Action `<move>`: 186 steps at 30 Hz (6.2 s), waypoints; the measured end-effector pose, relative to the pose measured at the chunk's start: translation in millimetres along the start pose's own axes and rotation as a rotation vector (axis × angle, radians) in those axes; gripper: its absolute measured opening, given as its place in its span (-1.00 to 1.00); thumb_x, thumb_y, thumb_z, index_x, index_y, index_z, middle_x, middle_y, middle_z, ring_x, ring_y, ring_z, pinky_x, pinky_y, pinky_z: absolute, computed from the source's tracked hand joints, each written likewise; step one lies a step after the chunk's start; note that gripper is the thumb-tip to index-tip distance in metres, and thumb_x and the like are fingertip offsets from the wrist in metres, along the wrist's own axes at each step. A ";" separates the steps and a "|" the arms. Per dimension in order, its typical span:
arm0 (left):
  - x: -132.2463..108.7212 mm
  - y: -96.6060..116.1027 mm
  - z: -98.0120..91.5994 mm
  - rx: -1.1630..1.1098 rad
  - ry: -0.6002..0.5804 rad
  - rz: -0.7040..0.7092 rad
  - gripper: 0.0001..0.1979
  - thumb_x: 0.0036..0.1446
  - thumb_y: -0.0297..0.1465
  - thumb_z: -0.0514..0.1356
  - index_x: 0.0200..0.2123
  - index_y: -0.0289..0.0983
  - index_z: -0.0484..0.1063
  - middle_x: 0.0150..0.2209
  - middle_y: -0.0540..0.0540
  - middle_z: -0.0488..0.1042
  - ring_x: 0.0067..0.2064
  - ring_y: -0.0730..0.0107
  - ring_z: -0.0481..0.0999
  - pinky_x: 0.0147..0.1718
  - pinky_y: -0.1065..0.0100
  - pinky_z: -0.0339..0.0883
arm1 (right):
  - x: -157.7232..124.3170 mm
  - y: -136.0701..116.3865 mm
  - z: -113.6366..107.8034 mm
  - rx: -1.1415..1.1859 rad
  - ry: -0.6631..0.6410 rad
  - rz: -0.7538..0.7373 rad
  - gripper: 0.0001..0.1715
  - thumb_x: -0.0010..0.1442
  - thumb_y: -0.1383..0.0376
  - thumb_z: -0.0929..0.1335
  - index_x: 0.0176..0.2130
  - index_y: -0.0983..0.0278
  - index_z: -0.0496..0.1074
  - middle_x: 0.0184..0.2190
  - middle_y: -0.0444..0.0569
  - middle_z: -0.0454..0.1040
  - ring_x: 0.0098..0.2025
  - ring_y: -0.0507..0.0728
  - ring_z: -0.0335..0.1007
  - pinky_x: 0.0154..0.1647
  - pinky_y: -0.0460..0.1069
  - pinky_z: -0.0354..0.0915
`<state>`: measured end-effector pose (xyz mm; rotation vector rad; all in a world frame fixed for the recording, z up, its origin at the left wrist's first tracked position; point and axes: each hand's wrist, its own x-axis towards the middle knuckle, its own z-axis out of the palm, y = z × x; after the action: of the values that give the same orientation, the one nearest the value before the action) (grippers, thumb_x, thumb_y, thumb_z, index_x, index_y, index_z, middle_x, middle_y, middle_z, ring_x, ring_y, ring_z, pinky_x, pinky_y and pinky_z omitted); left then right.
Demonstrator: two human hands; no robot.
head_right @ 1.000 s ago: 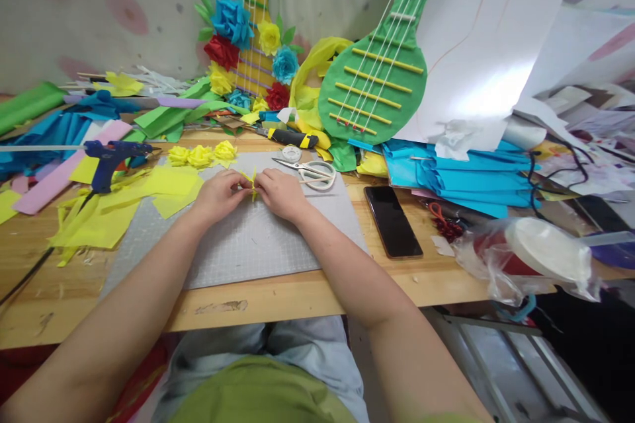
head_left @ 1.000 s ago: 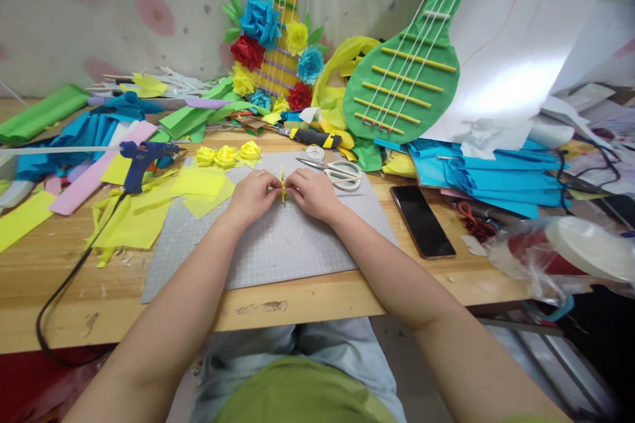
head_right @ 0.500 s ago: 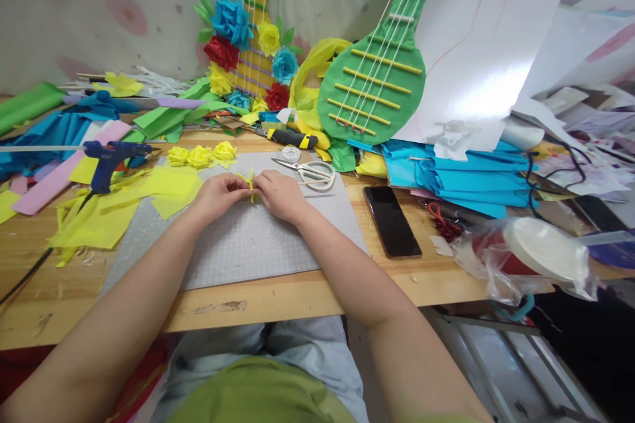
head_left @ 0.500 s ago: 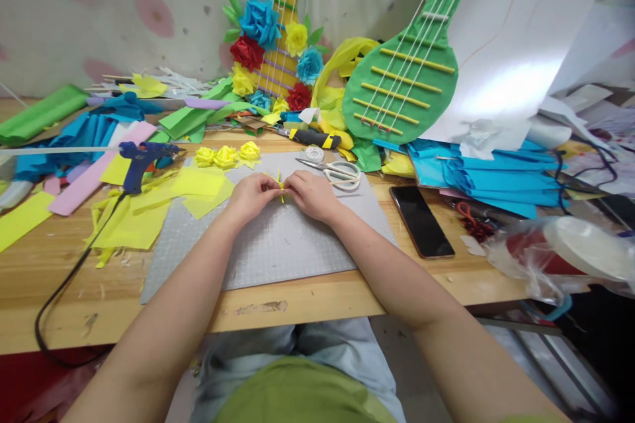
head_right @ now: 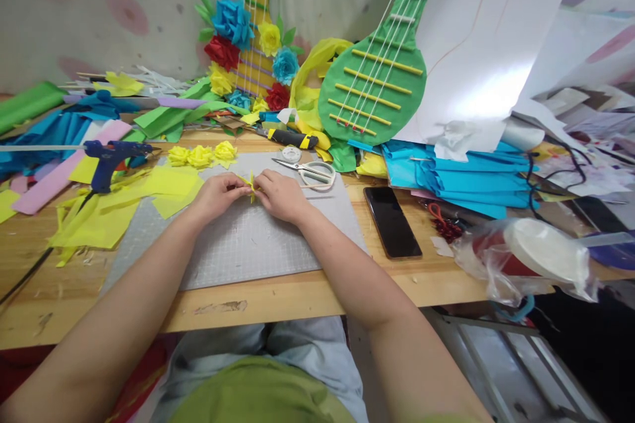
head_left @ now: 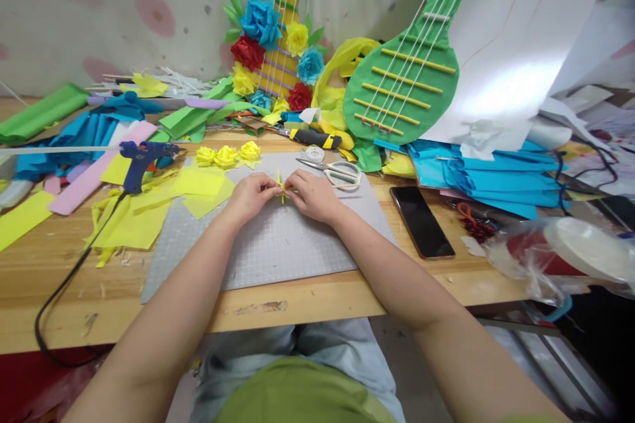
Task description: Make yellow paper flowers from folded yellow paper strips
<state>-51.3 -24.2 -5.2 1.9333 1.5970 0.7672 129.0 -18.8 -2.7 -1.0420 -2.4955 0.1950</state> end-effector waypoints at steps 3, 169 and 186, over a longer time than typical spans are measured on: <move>0.4 -2.0 1.8 -0.027 -0.016 0.004 -0.81 -0.02 -0.27 0.16 -0.44 -0.26 0.48 -0.40 -0.03 0.48 -0.37 0.43 0.39 -0.37 0.38 0.19 | 0.1 -0.5 -0.2 0.014 -0.006 0.009 -0.80 0.21 0.26 0.20 -0.20 0.28 0.32 -0.21 0.00 0.37 -0.19 0.08 0.26 -0.29 -0.07 0.10; -2.7 40.8 23.7 -1.098 0.265 -0.530 -0.85 -0.18 -0.40 0.22 -0.49 -0.29 0.29 -0.53 0.04 0.37 -0.53 0.57 0.40 -0.59 0.50 0.34 | 14.1 4.6 10.0 0.876 0.245 0.486 -0.73 -0.09 0.19 0.34 -0.33 0.25 0.31 -0.38 -0.16 0.40 -0.34 0.03 0.32 -0.23 -0.03 0.25; -2.3 41.6 23.4 -1.113 0.205 -0.547 -0.86 -0.20 -0.42 0.22 -0.49 -0.29 0.32 -0.52 0.03 0.40 -0.52 0.57 0.38 -0.62 0.54 0.31 | 16.2 -1.8 11.8 1.132 0.233 0.692 -0.44 -0.22 0.32 0.35 -0.16 0.22 0.16 -0.49 -0.25 0.36 -0.46 -0.01 0.31 -0.38 -0.05 0.26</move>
<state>-6.3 -34.5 7.0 0.6160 1.2448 1.2501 112.5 -8.3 -7.4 -1.1861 -1.2994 1.3770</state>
